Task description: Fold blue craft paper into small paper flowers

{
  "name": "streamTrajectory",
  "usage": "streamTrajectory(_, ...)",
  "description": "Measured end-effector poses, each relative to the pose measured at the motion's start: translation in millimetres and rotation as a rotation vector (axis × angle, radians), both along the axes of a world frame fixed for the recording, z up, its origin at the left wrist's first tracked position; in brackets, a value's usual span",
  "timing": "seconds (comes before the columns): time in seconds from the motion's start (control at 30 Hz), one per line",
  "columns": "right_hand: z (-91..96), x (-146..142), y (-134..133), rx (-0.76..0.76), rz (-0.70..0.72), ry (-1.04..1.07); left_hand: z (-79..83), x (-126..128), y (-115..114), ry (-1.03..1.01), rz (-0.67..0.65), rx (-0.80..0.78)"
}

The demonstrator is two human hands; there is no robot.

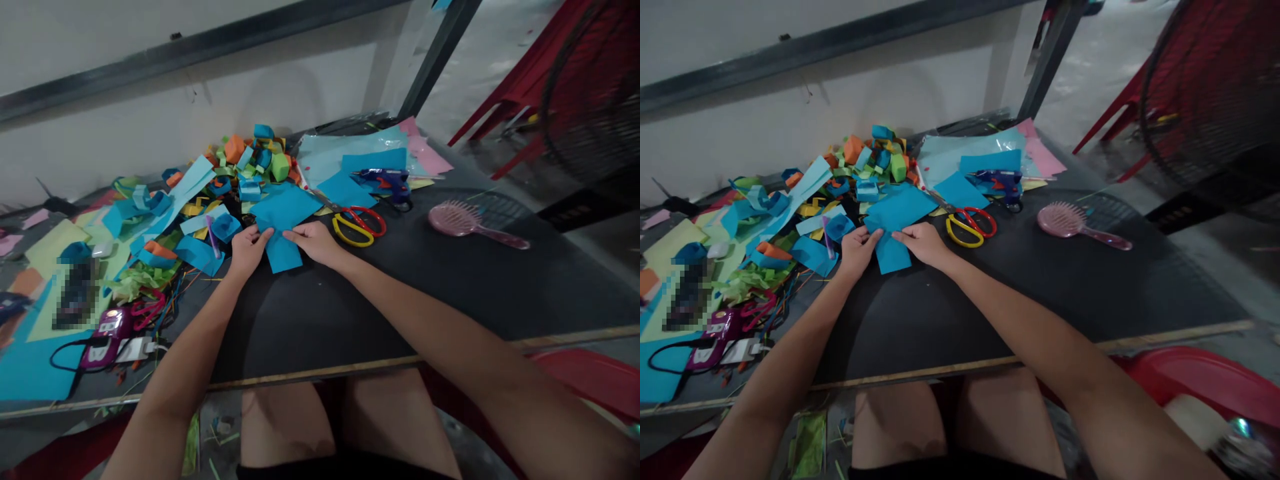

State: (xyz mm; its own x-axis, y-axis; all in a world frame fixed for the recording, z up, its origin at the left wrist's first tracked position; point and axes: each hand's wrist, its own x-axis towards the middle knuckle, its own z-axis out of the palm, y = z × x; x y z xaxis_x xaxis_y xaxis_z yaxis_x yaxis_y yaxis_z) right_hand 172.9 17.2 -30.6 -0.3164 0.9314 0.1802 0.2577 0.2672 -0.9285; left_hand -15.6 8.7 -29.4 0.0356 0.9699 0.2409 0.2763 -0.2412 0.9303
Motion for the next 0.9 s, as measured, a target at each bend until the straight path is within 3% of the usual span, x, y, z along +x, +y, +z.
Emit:
streamTrajectory(0.17,3.1,0.4,-2.8,-0.014,0.062,-0.021,-0.5,-1.9,-1.0,0.028,0.094,0.053)
streamTrajectory(0.43,-1.5,1.5,-2.7,-0.044,0.104,-0.024,5.3,0.8,-5.7,0.005,0.140,0.081)
streamTrajectory(0.63,-1.8,3.2,-2.7,-0.134,0.175,-0.026,0.6,-2.3,-2.3,0.046,0.270,0.104)
streamTrajectory(0.9,-1.1,3.0,-1.6,-0.243,0.196,0.027,-2.9,-3.5,2.1,0.020,0.252,0.087)
